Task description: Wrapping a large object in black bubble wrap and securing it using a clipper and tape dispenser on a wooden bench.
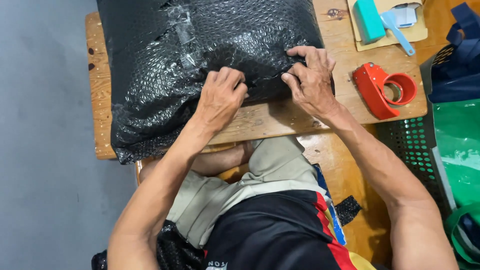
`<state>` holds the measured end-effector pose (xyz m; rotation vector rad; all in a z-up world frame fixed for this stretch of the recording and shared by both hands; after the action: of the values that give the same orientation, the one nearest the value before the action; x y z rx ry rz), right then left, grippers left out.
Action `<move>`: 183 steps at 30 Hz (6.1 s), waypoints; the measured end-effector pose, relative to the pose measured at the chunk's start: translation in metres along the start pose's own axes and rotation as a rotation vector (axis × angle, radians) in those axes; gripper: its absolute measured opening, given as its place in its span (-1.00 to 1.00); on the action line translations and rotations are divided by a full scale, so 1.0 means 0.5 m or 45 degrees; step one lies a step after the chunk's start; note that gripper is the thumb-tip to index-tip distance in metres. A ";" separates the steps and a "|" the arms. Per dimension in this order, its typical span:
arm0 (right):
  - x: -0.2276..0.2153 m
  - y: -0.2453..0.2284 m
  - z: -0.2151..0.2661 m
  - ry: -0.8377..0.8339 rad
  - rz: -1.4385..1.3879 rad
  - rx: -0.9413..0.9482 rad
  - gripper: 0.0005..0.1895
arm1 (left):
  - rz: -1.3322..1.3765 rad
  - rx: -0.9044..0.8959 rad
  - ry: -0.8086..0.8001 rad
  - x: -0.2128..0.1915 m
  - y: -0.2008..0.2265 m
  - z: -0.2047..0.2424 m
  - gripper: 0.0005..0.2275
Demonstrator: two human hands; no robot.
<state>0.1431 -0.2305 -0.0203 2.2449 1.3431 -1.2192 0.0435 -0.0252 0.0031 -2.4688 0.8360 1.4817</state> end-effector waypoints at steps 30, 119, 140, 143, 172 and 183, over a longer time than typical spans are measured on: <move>-0.211 0.093 0.215 0.311 -0.495 0.986 -0.95 | 0.091 0.118 -0.505 -0.015 -0.062 -0.072 -0.47; 0.088 -0.113 -0.011 0.615 -0.226 0.016 -0.29 | 0.749 -0.597 -0.524 0.013 -0.142 -0.047 -0.74; 0.103 -0.063 -0.015 0.567 -0.529 0.275 -0.15 | 0.443 -0.631 -0.524 -0.006 -0.141 -0.001 -0.92; 0.090 -0.054 -0.001 0.598 -0.760 0.364 -0.20 | 0.551 -0.771 -0.553 0.001 -0.153 -0.005 -0.96; 0.100 -0.128 -0.015 -0.136 -1.011 0.217 -0.29 | 0.791 -0.871 -0.592 -0.039 -0.155 -0.014 -0.88; 0.096 -0.124 -0.043 -0.142 -0.846 0.200 -0.28 | 0.821 -0.872 -0.534 -0.043 -0.154 -0.008 -0.88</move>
<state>0.1144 -0.1550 -0.0320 1.8269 2.0986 -1.6668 0.0795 0.0456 0.0112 -2.1822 1.2600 2.7863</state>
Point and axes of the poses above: each hand's wrist, its own z-axis away from the middle knuckle, its own x-axis out of the palm, y = z × x, the point moved 3 cm from there along -z, towards the middle knuckle, and after that the axes turned 14 degrees about z, right-handed, at the moved point
